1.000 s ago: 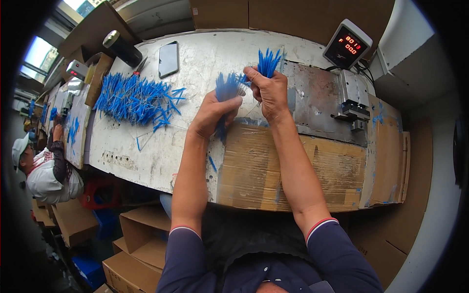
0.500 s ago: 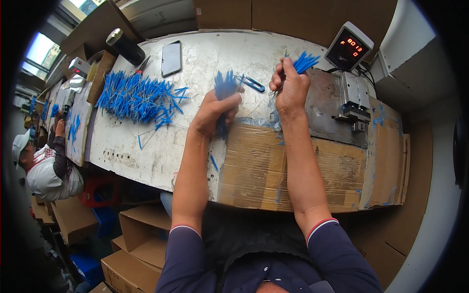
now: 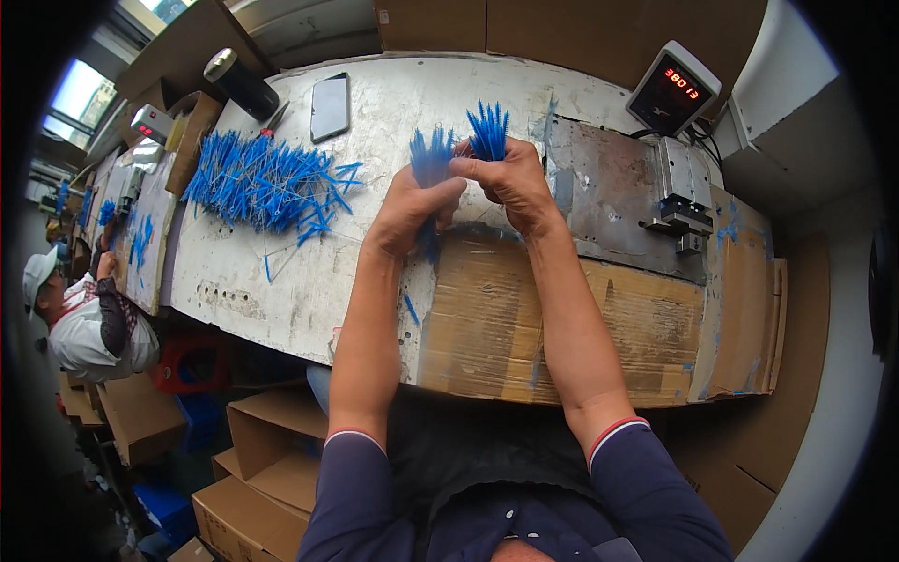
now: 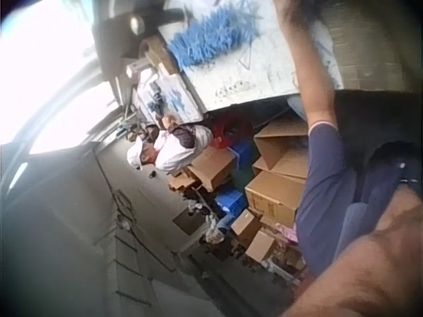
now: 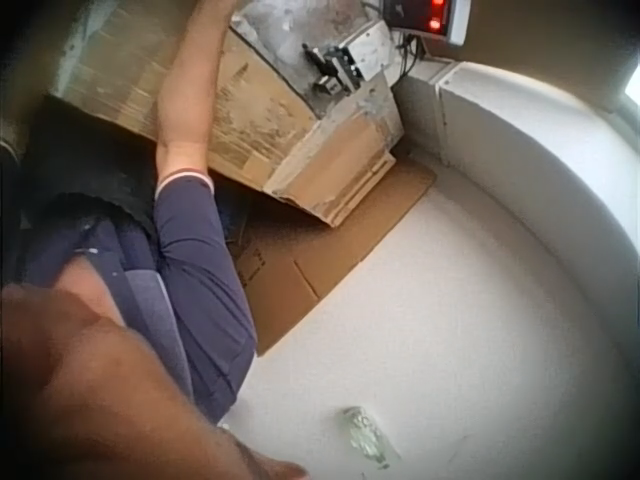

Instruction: The recorder is bundling blue plastic bristles and using a machine to secure them into metal bases for brush manufacturing.

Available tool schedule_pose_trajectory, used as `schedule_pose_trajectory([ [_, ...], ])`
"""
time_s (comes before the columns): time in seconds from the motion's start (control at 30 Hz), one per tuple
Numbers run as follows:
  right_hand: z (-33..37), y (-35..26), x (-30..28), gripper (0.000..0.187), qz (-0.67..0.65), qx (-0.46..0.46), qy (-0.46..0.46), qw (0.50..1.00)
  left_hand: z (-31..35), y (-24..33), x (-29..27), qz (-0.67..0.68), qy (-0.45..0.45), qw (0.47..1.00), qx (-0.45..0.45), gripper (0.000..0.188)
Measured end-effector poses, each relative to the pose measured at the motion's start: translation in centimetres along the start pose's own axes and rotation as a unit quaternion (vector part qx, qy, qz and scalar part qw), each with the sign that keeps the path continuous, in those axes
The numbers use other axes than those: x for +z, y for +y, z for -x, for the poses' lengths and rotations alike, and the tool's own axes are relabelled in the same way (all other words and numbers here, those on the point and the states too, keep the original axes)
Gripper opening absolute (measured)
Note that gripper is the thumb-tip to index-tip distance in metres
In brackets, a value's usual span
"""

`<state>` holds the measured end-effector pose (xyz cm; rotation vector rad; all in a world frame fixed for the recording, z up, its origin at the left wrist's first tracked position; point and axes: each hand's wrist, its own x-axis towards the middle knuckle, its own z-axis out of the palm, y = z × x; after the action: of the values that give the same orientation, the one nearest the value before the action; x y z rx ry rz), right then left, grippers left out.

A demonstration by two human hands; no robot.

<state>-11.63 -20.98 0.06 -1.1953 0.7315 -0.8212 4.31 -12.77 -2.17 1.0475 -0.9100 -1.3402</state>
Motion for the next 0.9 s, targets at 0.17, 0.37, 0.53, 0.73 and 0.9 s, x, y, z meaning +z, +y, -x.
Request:
schedule_pose_trajectory([
  [0.17,-0.2,0.6,-0.3,0.015,-0.050,0.039,0.023,0.998,-0.3,0.1,0.7,0.057,0.004,0.998,-0.005,0.029],
  [0.37,-0.1,0.6,0.0,0.014,-0.133,0.032,0.024,0.990,-0.6,-0.2,-0.4,0.059,0.036,0.997,-0.024,0.041],
  [0.53,0.1,0.2,0.2,0.012,-0.063,0.047,-0.012,0.997,-0.3,0.2,0.1,0.039,0.012,0.999,-0.002,0.044],
  [0.73,-0.1,0.3,0.1,0.008,-0.099,0.051,-0.004,0.994,0.0,0.5,0.5,0.001,0.009,1.000,0.007,0.044],
  [0.9,-0.2,0.7,0.2,0.008,-0.102,0.037,0.003,0.994,-0.1,0.1,0.3,0.014,0.004,1.000,0.004,0.034],
])
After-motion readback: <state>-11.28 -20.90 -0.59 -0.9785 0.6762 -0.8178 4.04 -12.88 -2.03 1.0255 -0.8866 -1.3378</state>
